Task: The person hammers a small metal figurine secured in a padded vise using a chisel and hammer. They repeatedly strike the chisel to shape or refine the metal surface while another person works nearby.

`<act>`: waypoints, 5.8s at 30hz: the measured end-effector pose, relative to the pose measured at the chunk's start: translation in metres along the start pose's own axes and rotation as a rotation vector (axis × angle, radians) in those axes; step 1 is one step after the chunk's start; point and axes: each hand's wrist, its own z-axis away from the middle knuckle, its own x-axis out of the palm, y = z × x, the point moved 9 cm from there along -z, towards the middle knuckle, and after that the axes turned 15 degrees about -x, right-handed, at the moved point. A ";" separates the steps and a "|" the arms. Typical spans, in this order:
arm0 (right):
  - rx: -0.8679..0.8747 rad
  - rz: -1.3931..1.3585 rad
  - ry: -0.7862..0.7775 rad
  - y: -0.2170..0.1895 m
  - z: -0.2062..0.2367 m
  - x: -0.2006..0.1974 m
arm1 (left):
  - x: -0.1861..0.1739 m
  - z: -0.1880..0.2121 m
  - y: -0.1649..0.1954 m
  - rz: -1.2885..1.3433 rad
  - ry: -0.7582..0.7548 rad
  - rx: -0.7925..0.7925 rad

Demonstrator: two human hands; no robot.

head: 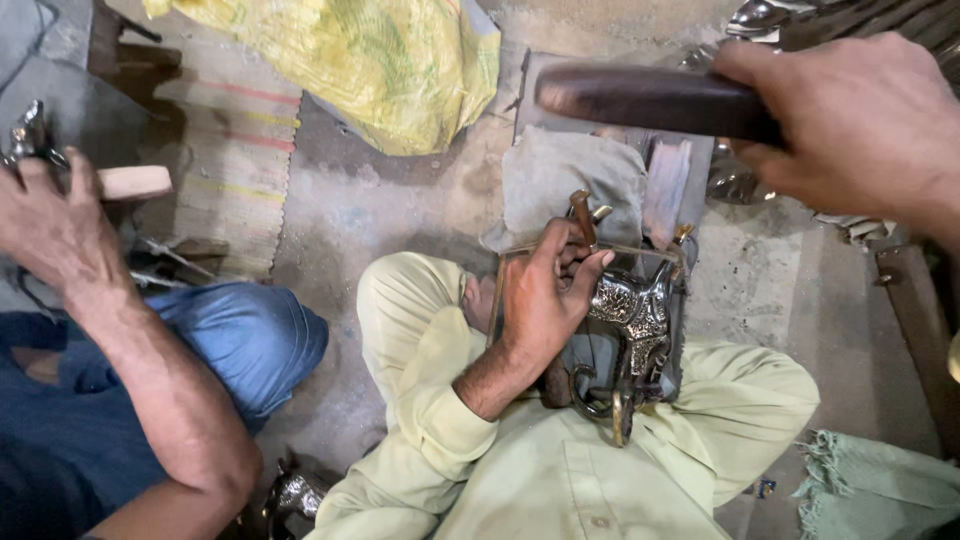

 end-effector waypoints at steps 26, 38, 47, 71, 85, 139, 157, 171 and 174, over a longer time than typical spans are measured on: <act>0.047 -0.349 -0.133 -0.009 0.057 0.084 | -0.002 0.008 -0.031 0.351 -0.217 -0.102; 0.099 -0.538 -0.083 -0.015 0.096 0.122 | 0.014 0.033 0.006 -0.036 -0.086 0.206; 0.143 -0.822 0.130 -0.027 0.122 0.140 | 0.041 0.022 0.035 -0.199 -0.480 0.466; 0.194 -0.385 0.827 -0.036 0.200 0.093 | 0.060 0.032 0.044 -0.412 -0.540 0.703; 0.215 -0.362 0.775 -0.037 0.200 0.100 | 0.060 0.032 0.047 -0.393 -0.589 0.711; 0.200 -0.359 0.769 -0.031 0.201 0.110 | 0.065 0.039 0.045 -0.430 -0.476 0.678; 0.227 -0.383 0.778 -0.034 0.204 0.111 | 0.066 0.034 0.046 -0.396 -0.518 0.678; 0.313 -0.482 0.173 -0.017 0.163 0.180 | 0.065 0.014 0.044 -0.260 -0.499 0.461; 0.317 -0.627 0.275 -0.017 0.158 0.195 | 0.074 0.011 0.044 -0.389 -0.536 0.466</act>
